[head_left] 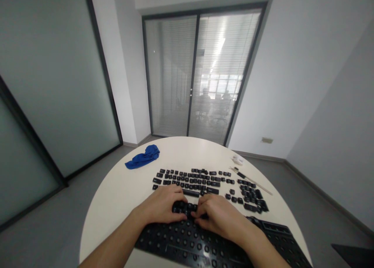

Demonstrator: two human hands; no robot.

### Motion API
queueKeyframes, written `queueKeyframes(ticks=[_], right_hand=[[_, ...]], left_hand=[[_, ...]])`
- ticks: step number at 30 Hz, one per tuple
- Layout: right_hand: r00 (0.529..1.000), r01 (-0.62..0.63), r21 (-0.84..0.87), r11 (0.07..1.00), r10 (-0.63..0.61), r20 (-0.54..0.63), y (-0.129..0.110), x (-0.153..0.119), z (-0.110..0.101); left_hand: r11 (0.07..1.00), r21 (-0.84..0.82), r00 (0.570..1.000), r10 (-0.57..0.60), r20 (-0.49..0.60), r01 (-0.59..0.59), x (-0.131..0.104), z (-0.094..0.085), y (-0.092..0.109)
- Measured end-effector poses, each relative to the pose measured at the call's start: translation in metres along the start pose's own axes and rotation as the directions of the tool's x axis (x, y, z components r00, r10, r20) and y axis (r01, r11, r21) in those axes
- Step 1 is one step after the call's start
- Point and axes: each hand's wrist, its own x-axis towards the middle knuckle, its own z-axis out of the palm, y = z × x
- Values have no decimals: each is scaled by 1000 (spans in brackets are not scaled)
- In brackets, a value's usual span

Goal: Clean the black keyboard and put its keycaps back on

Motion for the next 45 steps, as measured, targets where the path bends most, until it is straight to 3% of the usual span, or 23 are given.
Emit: queueKeyframes(ticks=[7, 23, 27, 29, 33, 35, 39, 45], right_hand=[[993, -92, -18, 996, 94, 70, -5, 3, -1], [998, -54, 51, 997, 52, 31, 4, -1, 2], [995, -18, 130, 991, 5, 102, 8, 4, -11], [994, -21, 127, 992, 8, 107, 16, 14, -19], [981, -184, -98, 978, 176, -83, 41, 51, -32], [971, -226, -131, 965, 212, -113, 55, 72, -33], [953, -296, -198, 934, 276, -123, 79, 103, -23], [934, -357, -264, 896, 350, -75, 93, 122, -2]], left_hand=[[1000, 1, 1000, 2, -23, -2, 0, 2, -3], [998, 40, 999, 43, -14, -42, 5, 8, 5], [997, 50, 999, 52, -13, -51, 5, 8, 6], [997, 48, 998, 58, -17, -57, 5, 7, 6], [998, 40, 998, 54, -19, -54, 5, 6, 6], [998, 29, 998, 52, -18, -52, 5, 6, 6], [998, 9, 998, 56, -18, -56, 5, 7, 5], [998, 6, 998, 59, -21, -59, 5, 10, 2]])
